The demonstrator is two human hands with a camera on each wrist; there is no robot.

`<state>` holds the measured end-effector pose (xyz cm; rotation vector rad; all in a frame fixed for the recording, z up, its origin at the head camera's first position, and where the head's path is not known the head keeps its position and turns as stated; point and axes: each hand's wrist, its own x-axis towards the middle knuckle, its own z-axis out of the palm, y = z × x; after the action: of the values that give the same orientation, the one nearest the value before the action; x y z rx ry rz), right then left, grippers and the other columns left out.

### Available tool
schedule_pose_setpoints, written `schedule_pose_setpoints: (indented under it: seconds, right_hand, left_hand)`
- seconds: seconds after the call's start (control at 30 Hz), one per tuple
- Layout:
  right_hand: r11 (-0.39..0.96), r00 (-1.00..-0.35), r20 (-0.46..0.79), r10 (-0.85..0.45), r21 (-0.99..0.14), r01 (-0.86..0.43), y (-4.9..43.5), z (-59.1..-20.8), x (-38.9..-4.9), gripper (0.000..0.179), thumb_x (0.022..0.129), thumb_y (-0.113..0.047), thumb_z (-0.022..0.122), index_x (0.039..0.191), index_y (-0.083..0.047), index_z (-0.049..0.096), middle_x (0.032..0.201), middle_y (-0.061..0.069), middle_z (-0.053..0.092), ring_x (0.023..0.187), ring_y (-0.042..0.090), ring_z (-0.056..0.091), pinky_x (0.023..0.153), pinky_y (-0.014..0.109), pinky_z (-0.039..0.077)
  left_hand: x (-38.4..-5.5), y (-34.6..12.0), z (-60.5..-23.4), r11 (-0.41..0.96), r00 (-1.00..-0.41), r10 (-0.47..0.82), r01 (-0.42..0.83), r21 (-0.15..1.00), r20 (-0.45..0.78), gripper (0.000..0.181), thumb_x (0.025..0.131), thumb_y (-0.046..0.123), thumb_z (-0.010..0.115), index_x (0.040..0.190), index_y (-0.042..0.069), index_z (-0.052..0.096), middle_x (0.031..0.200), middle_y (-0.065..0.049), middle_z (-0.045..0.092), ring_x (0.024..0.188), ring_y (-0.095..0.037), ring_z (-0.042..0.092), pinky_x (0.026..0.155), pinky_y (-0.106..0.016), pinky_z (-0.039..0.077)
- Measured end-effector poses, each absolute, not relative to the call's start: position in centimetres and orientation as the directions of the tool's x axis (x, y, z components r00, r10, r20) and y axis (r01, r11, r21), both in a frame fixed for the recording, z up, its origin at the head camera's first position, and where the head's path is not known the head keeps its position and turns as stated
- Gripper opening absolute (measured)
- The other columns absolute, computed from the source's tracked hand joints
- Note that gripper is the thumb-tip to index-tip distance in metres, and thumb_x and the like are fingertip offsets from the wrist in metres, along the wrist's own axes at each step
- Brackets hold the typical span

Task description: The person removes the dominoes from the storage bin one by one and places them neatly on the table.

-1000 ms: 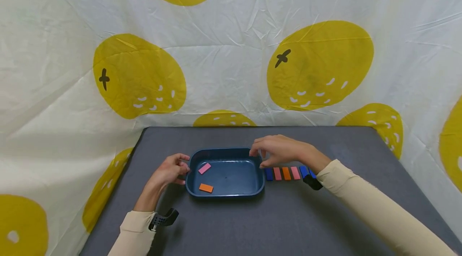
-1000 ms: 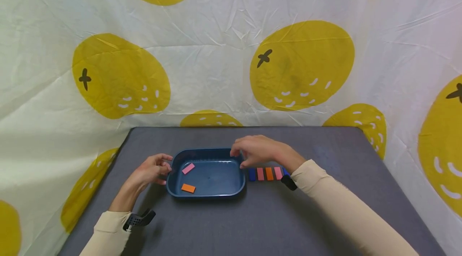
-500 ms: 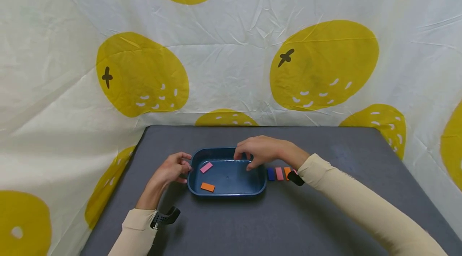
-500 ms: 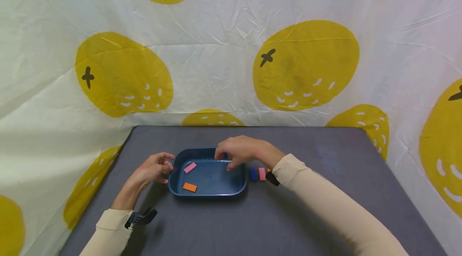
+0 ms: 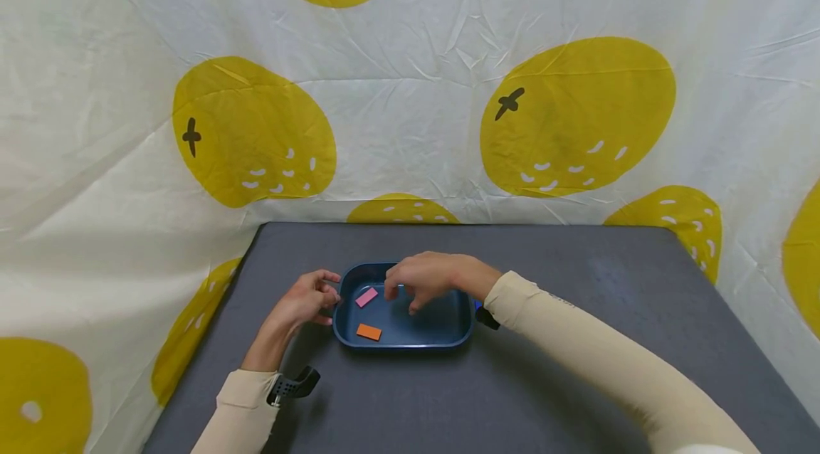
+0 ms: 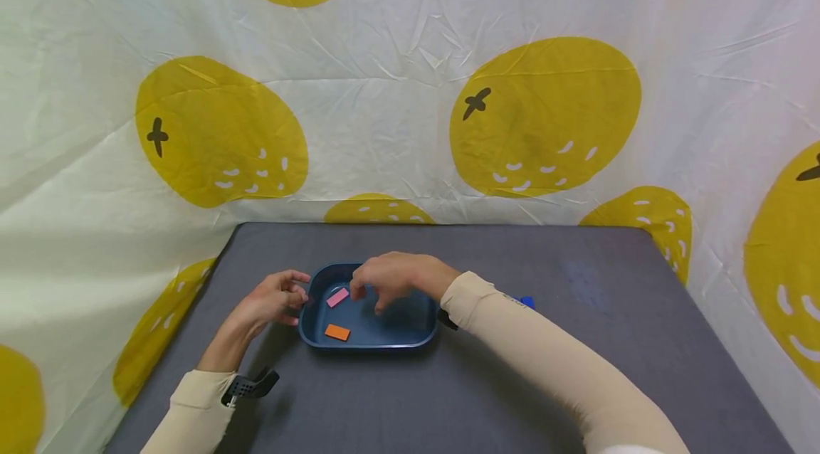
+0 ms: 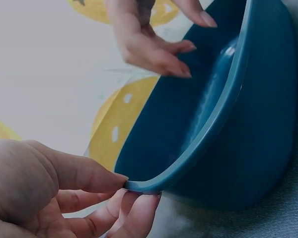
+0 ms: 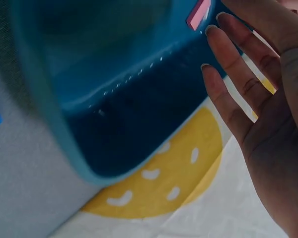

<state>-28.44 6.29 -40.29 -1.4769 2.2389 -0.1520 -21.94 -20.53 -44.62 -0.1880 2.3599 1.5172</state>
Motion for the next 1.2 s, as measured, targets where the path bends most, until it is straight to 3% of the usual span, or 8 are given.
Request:
schedule_pose_setpoints:
  seconds: [0.2,0.63,0.93,1.2]
  right_hand:
    - [0.369,-0.266,-0.317,-0.910,-0.333,-0.868,4.1,-41.3,-28.5,0.045,0.087,-0.021,0.081,0.130,-0.021,0.067,0.119,-0.011,0.061,0.091,0.006,0.058,0.085,0.024,0.052]
    - [0.291,-0.192,-0.325,-0.926,-0.290,-0.912,0.8,-42.7,-27.6,0.046,0.087,-0.018,0.081,0.129,-0.027,0.068,0.129,-0.013,0.057,0.099,0.002,0.058,0.084,0.020,0.051]
    - [0.308,-0.210,-0.366,-0.907,-0.236,-0.922,-0.4,-43.8,-27.1,0.042,0.087,-0.018,0.081,0.126,-0.030,0.069,0.120,-0.011,0.056,0.102,0.005,0.054,0.091,0.025,0.052]
    - [0.333,-0.249,-0.386,-0.888,-0.167,-0.928,-0.8,-44.2,-26.6,0.040,0.084,-0.024,0.085,0.120,-0.030,0.069,0.114,-0.011,0.054,0.089,0.006,0.055,0.079,0.021,0.050]
  left_hand:
    - [-22.0,-20.6,-44.5,0.420,-0.935,0.069,-0.288,0.860,-0.347,0.036,0.099,-0.002,0.053,0.136,-0.001,0.052,0.101,-0.019,0.059,0.088,-0.028,0.062,0.063,-0.039,0.060]
    - [-22.2,-20.8,-44.7,0.409,-0.933,0.102,-0.277,0.869,-0.345,0.035,0.100,-0.002,0.052,0.135,-0.001,0.053,0.102,-0.018,0.058,0.091,-0.028,0.062,0.064,-0.040,0.060]
    - [-22.3,-20.9,-44.8,0.404,-0.933,0.101,-0.278,0.872,-0.345,0.037,0.097,-0.005,0.052,0.134,-0.001,0.053,0.101,-0.017,0.059,0.091,-0.028,0.062,0.064,-0.040,0.060]
    - [-22.3,-21.0,-44.8,0.398,-0.932,0.104,-0.282,0.873,-0.348,0.037,0.098,-0.005,0.052,0.135,-0.002,0.053,0.102,-0.018,0.059,0.091,-0.027,0.062,0.064,-0.040,0.060]
